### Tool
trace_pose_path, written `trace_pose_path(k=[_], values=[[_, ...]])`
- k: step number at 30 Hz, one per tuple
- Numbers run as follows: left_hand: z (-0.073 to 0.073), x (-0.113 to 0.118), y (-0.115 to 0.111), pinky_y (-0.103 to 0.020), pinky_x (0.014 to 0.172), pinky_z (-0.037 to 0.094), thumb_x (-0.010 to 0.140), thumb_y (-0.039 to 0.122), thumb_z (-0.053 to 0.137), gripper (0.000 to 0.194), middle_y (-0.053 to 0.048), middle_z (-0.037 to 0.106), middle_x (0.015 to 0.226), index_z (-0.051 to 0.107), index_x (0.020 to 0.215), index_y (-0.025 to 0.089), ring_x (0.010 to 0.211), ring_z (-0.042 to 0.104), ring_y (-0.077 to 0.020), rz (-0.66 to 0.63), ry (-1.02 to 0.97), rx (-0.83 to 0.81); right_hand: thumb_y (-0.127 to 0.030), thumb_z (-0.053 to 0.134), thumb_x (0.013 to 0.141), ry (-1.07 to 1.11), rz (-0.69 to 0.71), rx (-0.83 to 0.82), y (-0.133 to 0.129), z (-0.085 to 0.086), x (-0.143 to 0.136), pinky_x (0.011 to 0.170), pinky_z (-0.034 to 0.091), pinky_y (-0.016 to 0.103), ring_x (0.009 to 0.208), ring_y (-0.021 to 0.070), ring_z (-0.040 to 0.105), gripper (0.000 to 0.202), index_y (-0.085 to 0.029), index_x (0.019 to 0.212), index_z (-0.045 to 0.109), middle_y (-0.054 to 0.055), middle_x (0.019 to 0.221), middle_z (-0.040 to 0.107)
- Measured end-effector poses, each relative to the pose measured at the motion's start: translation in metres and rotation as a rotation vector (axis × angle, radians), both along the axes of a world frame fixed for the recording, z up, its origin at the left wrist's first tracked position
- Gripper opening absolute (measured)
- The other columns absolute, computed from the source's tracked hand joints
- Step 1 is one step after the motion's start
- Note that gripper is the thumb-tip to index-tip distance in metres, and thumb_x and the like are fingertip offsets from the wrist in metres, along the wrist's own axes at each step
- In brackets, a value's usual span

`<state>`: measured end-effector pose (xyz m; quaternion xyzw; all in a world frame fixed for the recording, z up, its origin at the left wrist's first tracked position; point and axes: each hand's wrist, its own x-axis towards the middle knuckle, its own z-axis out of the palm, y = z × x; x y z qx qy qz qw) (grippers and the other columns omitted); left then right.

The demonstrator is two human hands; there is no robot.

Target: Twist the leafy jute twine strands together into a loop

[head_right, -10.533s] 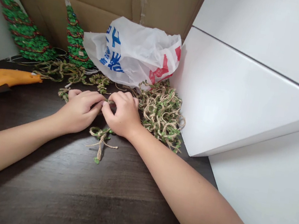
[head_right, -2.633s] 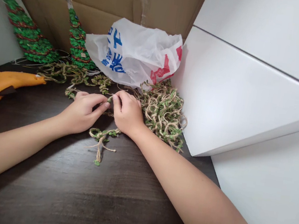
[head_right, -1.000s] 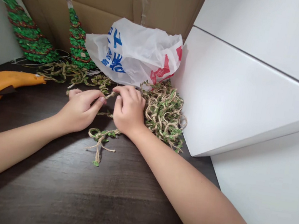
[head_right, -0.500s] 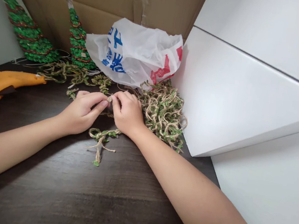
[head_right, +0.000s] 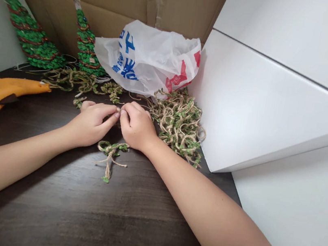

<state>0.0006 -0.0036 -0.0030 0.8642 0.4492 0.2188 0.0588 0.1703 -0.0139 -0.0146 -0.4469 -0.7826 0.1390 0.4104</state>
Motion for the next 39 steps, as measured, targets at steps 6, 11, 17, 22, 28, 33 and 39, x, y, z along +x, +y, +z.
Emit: trace_pose_path(k=[6,11,17,22,28,33,39], values=[[-0.002,-0.001,0.001,-0.04,0.078,0.028,0.1,0.037,0.036,0.036,-0.003,0.067,0.078,0.053,0.074,0.02,0.08,0.056,-0.0236,-0.036,0.061,-0.004,-0.023,0.041,0.096,0.067,0.01,0.038,0.002,-0.001,0.0,0.082,0.044,0.031,0.083,0.0156,0.055,0.02,-0.021,0.079,0.05,0.002,0.083,0.056],[-0.002,-0.001,0.003,-0.038,0.075,0.026,0.098,0.038,0.038,0.036,-0.004,0.065,0.074,0.051,0.071,0.019,0.08,0.055,-0.0235,-0.052,0.102,-0.021,-0.03,0.035,0.102,0.26,-0.057,0.119,0.005,-0.003,0.0,0.085,0.045,0.031,0.085,0.0148,0.055,0.02,-0.022,0.088,0.047,0.002,0.085,0.055],[-0.002,-0.001,0.002,-0.039,0.078,0.027,0.097,0.037,0.04,0.034,-0.004,0.065,0.076,0.052,0.071,0.018,0.082,0.056,-0.0232,-0.048,0.083,-0.018,-0.022,0.033,0.098,0.37,-0.343,0.263,0.011,-0.007,0.004,0.098,0.044,0.038,0.101,0.0184,0.053,0.011,-0.022,0.101,0.044,0.008,0.101,0.052],[0.0,0.0,0.0,-0.039,0.082,0.032,0.094,0.03,0.043,0.021,-0.003,0.066,0.085,0.058,0.085,0.019,0.085,0.059,-0.0211,-0.016,-0.038,-0.03,-0.009,0.038,0.084,0.303,-0.487,0.306,0.011,-0.009,0.004,0.103,0.043,0.044,0.113,0.0226,0.048,0.035,-0.022,0.117,0.041,0.013,0.119,0.044],[-0.001,-0.002,-0.001,-0.05,0.095,0.038,0.087,0.027,0.052,0.028,-0.012,0.06,0.116,0.056,0.114,0.02,0.113,0.053,-0.0332,0.313,-0.033,0.127,-0.02,0.055,0.083,0.002,-0.416,0.169,0.003,-0.005,-0.001,0.109,0.041,0.046,0.121,0.0268,0.048,0.04,-0.019,0.121,0.044,0.014,0.123,0.048],[-0.003,-0.002,0.0,-0.055,0.094,0.043,0.085,0.03,0.053,0.034,-0.014,0.054,0.12,0.056,0.118,0.021,0.116,0.049,-0.0384,0.377,0.096,0.072,-0.032,0.058,0.081,-0.157,-0.431,0.045,-0.008,0.005,-0.005,0.098,0.048,0.043,0.115,0.0273,0.055,0.046,-0.019,0.124,0.047,0.015,0.127,0.052],[-0.001,-0.001,-0.001,-0.055,0.094,0.047,0.085,0.028,0.052,0.034,-0.014,0.052,0.118,0.057,0.117,0.02,0.115,0.053,-0.0375,0.37,0.115,0.042,-0.043,0.052,0.085,-0.373,-0.367,-0.2,-0.012,0.012,-0.006,0.078,0.048,0.039,0.083,0.0245,0.066,0.026,-0.025,0.103,0.058,0.004,0.09,0.071]])
